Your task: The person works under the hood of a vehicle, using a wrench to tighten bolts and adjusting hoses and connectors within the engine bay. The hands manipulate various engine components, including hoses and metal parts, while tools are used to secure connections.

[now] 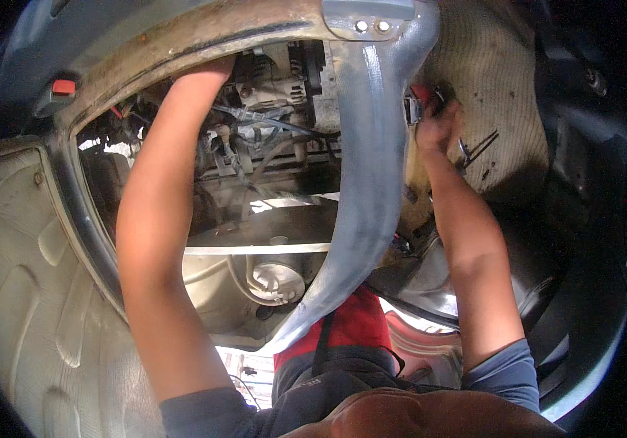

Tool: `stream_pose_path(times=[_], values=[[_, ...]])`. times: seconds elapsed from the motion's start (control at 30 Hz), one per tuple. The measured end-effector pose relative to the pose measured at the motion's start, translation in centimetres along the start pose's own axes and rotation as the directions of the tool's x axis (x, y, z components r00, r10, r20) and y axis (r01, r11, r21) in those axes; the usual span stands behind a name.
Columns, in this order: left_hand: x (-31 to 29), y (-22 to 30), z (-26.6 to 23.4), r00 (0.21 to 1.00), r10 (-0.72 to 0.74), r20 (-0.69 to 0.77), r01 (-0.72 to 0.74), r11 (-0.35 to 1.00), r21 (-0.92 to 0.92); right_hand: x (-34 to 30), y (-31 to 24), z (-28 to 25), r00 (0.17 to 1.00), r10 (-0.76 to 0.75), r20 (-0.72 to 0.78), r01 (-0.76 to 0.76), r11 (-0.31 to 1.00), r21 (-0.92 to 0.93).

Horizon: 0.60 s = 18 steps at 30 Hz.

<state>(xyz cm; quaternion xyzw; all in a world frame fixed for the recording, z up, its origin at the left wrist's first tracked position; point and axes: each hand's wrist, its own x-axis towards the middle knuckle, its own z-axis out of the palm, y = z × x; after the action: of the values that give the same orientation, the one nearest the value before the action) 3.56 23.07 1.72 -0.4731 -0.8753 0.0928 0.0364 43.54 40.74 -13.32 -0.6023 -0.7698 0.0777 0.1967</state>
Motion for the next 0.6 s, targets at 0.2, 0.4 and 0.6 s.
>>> stream_pose_path(times=[0.2, 0.4, 0.6], values=[[0.0, -0.3, 0.2, 1.0, -0.006, -0.021, 0.005, 1.0, -0.029, 0.0, -0.1, 0.4, 0.982, -0.122, -0.144, 0.119, 0.993, -0.026], [0.4, -0.2, 0.4, 0.999, -0.004, -0.044, 0.002, 0.998, -0.057, 0.2, -0.9, -1.1, 0.987, -0.124, -0.105, 0.119, 0.992, -0.052], [0.7, 0.0, 0.6, 0.999, -0.001, -0.052, -0.002, 0.998, -0.066, 0.4, -0.3, -0.7, 0.988, -0.125, -0.095, 0.124, 0.992, -0.023]])
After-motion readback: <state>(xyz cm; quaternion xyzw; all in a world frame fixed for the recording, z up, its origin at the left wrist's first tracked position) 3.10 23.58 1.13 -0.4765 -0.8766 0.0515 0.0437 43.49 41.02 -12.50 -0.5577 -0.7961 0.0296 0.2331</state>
